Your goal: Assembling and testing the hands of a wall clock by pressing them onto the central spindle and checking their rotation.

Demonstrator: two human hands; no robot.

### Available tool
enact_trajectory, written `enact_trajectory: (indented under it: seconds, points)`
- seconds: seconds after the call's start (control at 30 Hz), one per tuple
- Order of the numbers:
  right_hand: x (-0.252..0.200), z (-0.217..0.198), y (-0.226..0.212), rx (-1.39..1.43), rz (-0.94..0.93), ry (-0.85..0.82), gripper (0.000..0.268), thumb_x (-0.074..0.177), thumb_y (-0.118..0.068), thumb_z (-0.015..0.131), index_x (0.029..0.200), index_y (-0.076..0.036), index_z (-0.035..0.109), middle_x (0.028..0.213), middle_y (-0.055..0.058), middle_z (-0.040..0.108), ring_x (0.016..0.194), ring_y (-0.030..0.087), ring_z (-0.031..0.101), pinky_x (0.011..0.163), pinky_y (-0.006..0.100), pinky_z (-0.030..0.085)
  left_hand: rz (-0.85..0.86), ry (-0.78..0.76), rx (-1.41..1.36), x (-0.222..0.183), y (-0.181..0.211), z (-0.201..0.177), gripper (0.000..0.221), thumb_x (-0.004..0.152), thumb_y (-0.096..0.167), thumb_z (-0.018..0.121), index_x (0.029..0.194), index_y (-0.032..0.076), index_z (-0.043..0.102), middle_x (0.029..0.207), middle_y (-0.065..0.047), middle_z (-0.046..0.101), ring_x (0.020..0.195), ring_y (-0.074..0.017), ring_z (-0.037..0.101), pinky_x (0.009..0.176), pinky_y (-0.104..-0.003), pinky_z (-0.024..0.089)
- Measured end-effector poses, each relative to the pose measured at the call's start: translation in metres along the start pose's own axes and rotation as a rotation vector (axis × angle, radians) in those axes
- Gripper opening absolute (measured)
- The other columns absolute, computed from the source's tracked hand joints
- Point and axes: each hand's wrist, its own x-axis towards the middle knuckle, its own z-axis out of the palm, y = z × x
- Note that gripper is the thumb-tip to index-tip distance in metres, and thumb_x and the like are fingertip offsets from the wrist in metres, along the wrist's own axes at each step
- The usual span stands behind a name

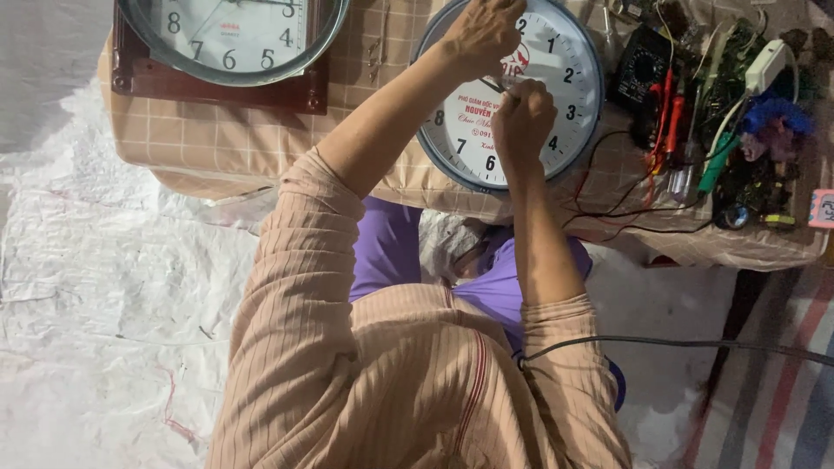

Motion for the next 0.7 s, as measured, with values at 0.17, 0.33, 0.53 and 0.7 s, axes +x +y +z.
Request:
enact_trajectory:
  seconds: [0.17,0.33,0.53,0.7]
  points:
    - [0.002,-0.003,-0.006,0.018,0.017,0.006,0.013,0.084,0.001,0.061,0.086,-0.004,0.072,0.082,0.012,0.068,0.065,0.027,0.062,0.062,0.040,0.052,0.001,0.003,0.002,0.000,0.001,-0.003,0.055,0.056,0.063,0.093,0.092,0.023,0.085,0.125,-0.005,0.056,0.112,-0.0242,0.043,0.092,-0.044,0.038]
    - [0.004,-0.018,-0.019,0.248,0.137,0.034,0.018,0.085,0.000,0.058,0.090,-0.001,0.076,0.085,0.014,0.072,0.071,0.029,0.066,0.069,0.040,0.053,0.015,0.124,0.093,-0.014,-0.004,-0.002,0.044,0.063,0.059,0.089,0.088,0.022,0.084,0.119,-0.006,0.060,0.111,-0.0249,0.044,0.093,-0.046,0.032]
    - [0.004,-0.015,0.000,0.520,0.449,-0.151,0.029,0.093,-0.019,0.048,0.085,-0.001,0.070,0.079,0.009,0.069,0.067,0.021,0.058,0.064,0.037,0.049,-0.112,0.163,-0.076,-0.036,-0.006,-0.016,0.030,0.068,0.036,0.094,0.087,0.017,0.080,0.116,-0.010,0.060,0.108,-0.0263,0.045,0.100,-0.050,0.032]
    - [0.004,-0.014,0.004,0.155,0.106,-0.122,0.006,0.084,0.001,0.073,0.088,0.000,0.069,0.082,0.012,0.071,0.069,0.026,0.065,0.065,0.040,0.052,-0.191,0.136,0.046,-0.043,-0.009,-0.008,0.017,0.080,0.026,0.080,0.091,0.013,0.077,0.118,-0.013,0.060,0.105,-0.0265,0.047,0.088,-0.044,0.038]
